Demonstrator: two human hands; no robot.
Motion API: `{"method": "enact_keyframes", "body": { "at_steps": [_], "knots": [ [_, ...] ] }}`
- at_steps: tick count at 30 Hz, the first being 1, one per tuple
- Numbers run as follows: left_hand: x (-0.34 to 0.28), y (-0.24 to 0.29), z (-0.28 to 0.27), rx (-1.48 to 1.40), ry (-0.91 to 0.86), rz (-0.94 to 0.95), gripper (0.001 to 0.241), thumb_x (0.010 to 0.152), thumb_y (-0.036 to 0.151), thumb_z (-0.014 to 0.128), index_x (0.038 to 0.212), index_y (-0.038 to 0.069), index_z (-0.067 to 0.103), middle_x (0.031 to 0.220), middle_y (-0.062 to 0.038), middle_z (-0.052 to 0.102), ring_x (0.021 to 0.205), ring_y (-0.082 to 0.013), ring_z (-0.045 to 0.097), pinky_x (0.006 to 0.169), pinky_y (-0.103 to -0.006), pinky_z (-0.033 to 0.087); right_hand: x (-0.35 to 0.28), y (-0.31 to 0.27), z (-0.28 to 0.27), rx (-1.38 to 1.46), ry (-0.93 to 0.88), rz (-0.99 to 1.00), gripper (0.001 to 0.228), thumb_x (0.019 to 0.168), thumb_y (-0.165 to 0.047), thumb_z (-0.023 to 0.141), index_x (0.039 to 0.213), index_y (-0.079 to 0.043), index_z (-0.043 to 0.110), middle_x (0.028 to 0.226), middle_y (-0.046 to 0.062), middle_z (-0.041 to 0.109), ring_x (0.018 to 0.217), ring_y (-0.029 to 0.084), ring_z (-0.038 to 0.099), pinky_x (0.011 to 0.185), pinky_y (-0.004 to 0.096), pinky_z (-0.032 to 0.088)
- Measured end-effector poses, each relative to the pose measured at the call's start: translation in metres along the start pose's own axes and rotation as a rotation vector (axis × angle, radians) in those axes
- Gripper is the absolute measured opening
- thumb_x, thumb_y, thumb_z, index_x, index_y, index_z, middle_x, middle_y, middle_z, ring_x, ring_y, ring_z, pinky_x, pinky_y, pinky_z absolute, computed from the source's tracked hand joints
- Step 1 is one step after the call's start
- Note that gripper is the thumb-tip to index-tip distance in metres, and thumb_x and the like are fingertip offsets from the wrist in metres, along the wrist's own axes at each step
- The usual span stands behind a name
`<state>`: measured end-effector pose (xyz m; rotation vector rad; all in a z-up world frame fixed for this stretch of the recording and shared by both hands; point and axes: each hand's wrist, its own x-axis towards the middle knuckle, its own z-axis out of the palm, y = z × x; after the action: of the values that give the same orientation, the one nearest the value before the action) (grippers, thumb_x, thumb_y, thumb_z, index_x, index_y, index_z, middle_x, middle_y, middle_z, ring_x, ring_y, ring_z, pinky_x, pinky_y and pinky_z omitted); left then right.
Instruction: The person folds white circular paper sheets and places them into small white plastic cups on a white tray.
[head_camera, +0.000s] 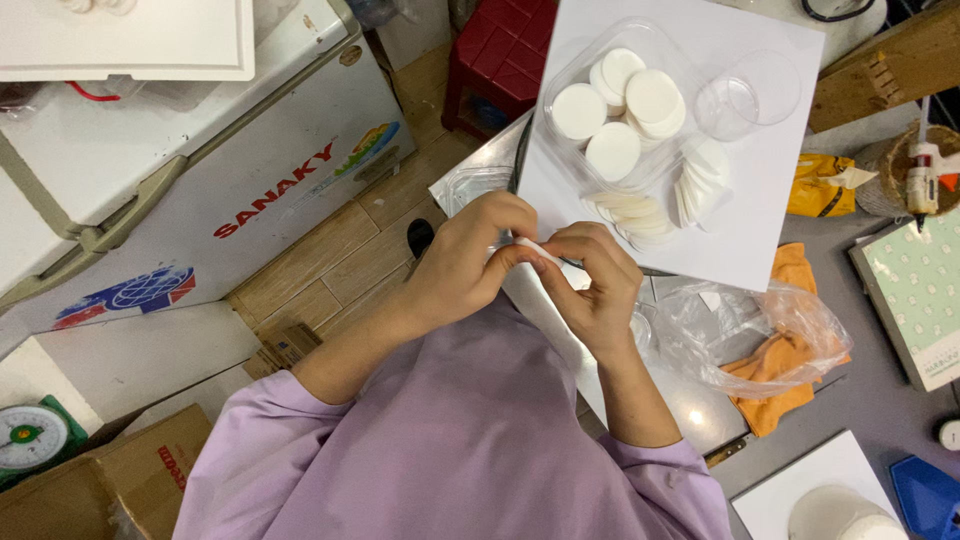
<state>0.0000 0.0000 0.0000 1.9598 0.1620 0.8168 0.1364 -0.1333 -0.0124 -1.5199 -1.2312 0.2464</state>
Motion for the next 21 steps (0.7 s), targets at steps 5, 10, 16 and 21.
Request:
{"method": "enact_keyframes", "body": {
  "at_steps": [5,10,16,21],
  "knots": [
    [-0.013,-0.010,0.002,0.060,0.075,0.090,0.016,0.105,0.003,0.063,0.106,0.007,0.047,0.102,-0.007,0.062,0.091,-0.0229,0.059,0.081,-0.0360,0.052,0.006,-0.005,0.005,-0.106,-0.027,-0.134,0.022,0.083,-0.004,0.088,0.096,-0.002,0.070,0.093,0.009,0.070,0.090,0.023,0.067,0.083,0.033,0.053],
    [-0.018,-0.010,0.009,-0.358,0.261,-0.012,0.029,0.106,0.012,0.066,0.102,0.009,0.038,0.102,-0.006,0.061,0.089,-0.0136,0.055,0.088,-0.0322,0.050,0.000,-0.002,0.015,0.226,-0.021,0.017,0.026,0.082,-0.003,0.084,0.102,0.001,0.068,0.103,0.012,0.070,0.097,0.022,0.067,0.087,0.032,0.053],
    [-0.022,-0.007,-0.006,-0.065,0.154,-0.068,0.027,0.098,0.008,0.072,0.106,0.005,0.047,0.096,-0.010,0.069,0.091,-0.0197,0.067,0.089,-0.0353,0.056,-0.003,0.004,0.017,0.217,0.016,-0.006,0.016,0.090,0.001,0.080,0.102,0.002,0.069,0.102,0.012,0.072,0.097,0.022,0.068,0.088,0.032,0.054],
    [-0.026,-0.017,-0.005,-0.087,0.195,0.031,0.033,0.102,0.005,0.070,0.101,0.008,0.037,0.096,-0.008,0.068,0.092,-0.0167,0.065,0.109,-0.0405,0.056,-0.003,0.004,0.019,0.150,-0.066,-0.019,0.019,0.086,0.002,0.083,0.101,0.003,0.071,0.101,0.012,0.072,0.096,0.020,0.070,0.086,0.030,0.056]
  ]
}}
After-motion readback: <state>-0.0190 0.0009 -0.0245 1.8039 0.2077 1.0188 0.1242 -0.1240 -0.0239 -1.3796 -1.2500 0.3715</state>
